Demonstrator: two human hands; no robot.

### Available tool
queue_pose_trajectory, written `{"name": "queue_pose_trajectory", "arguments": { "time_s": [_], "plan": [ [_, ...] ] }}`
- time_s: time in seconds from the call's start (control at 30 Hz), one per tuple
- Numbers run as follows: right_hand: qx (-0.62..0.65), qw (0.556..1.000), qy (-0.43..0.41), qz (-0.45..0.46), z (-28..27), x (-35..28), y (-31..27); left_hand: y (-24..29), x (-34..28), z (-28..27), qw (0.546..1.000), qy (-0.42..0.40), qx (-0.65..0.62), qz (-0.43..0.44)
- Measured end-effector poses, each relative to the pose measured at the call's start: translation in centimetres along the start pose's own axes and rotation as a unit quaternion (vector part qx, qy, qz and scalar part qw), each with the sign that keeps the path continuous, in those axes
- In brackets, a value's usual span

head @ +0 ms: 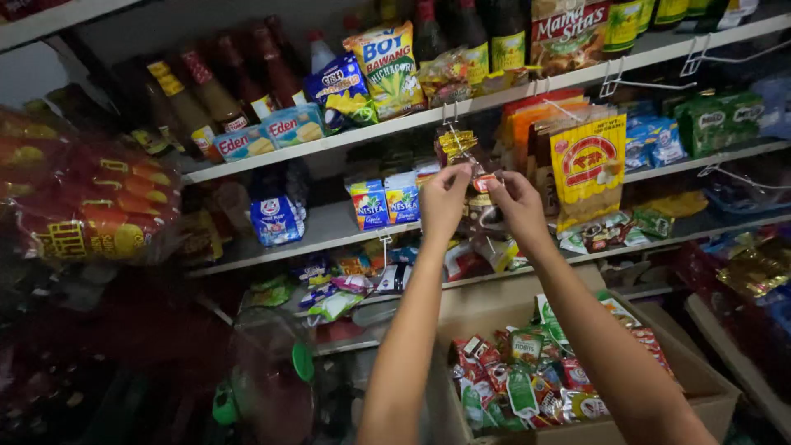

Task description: Stocking grocery items from a box onto store shelves.

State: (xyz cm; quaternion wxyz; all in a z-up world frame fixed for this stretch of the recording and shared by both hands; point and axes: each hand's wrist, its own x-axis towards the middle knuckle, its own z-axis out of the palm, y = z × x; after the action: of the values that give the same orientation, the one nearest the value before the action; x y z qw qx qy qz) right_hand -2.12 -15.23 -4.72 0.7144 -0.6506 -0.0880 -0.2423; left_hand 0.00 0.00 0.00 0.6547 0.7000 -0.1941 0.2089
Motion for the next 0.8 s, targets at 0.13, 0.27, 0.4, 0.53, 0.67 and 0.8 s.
{"name": "queue_pose_trajectory", "arguments": {
  "time_s": [0.13, 0.27, 0.4, 0.53, 0.67, 0.8],
  "plan": [
    [0.036, 0.998, -0.029, -0.037, 0.4, 1.7, 1.1, 0.7, 1.5, 0.2, 0.998, 0.025, 0.059, 0.004],
    [0.010, 1.000, 0.013, 0.009, 0.3, 2.4, 1.8, 0.4, 2.0, 0.4, 0.992, 0.036, 0.123, -0.015],
    [-0.011, 0.999, 0.028, -0.030, 0.5, 1.9, 0.5, 1.4, 1.4, 0.0, 0.991, 0.050, 0.116, 0.036],
    [-0.164, 0.979, 0.083, -0.086, -0.5, 0.4, -0.1, -4.5, 0.5, -0.1, 0.971, 0.157, 0.096, 0.151],
    [-0.225, 0.950, 0.084, -0.200, -0.5, -2.2, -1.1, -8.1, -2.1, 1.8, 0.999, 0.033, 0.012, 0.011],
    [-0.308, 0.924, 0.047, -0.223, 0.2, -3.7, -2.2, -12.8, -2.8, 4.0, 0.996, -0.087, -0.007, -0.010]
  ]
}}
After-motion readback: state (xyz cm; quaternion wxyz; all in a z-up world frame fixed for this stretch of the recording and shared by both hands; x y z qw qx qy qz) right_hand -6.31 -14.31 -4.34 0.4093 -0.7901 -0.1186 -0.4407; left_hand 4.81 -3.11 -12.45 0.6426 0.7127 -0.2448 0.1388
